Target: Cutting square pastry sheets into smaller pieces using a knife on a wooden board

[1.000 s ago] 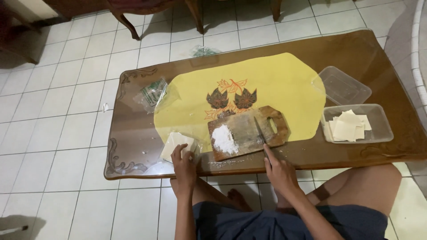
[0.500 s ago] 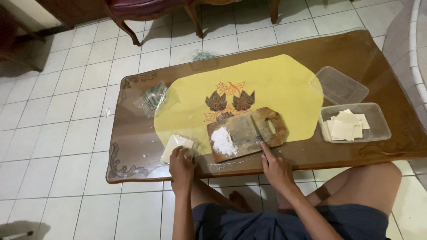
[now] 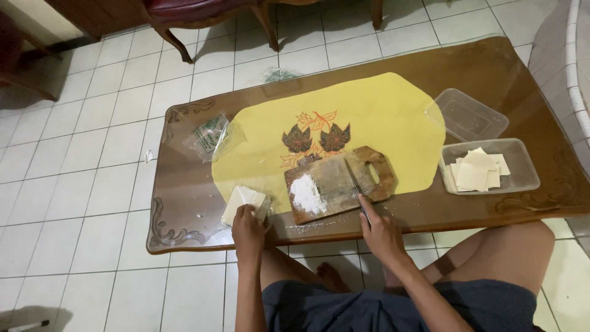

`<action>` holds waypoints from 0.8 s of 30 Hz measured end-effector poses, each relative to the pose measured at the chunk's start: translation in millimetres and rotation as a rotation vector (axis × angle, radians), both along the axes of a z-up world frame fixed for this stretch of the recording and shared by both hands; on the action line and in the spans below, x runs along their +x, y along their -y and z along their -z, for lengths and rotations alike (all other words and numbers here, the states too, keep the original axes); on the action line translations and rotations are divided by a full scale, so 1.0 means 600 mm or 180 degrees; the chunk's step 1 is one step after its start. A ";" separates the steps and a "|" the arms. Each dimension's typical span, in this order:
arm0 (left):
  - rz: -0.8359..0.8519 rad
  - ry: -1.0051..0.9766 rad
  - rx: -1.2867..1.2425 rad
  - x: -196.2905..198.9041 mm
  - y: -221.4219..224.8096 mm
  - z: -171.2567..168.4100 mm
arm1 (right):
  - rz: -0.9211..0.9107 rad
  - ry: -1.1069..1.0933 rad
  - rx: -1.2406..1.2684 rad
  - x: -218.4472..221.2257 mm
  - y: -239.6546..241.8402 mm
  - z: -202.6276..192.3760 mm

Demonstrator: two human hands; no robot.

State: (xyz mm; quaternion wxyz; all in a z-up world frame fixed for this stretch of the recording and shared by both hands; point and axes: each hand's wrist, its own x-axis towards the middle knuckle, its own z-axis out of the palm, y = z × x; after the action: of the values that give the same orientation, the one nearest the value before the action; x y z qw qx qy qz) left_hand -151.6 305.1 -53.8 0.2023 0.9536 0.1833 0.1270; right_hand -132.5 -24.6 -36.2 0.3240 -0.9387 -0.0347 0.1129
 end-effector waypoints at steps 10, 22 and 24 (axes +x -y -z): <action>-0.0204 0.0493 0.0805 -0.012 0.015 -0.004 | -0.0020 -0.0022 -0.0033 -0.001 0.001 0.003; 0.0397 0.1382 0.1328 -0.026 0.032 -0.019 | -0.0004 -0.0133 -0.0005 -0.002 0.000 0.005; 0.0381 0.1327 0.1195 -0.034 0.045 -0.040 | 0.0031 -0.0140 0.0065 -0.003 0.000 0.006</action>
State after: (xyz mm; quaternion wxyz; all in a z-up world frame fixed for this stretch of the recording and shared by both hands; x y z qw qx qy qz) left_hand -171.7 277.9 -29.9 0.0626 0.9368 0.0545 0.3399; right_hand -134.4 -24.6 -39.8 0.3348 -0.9328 -0.0241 0.1316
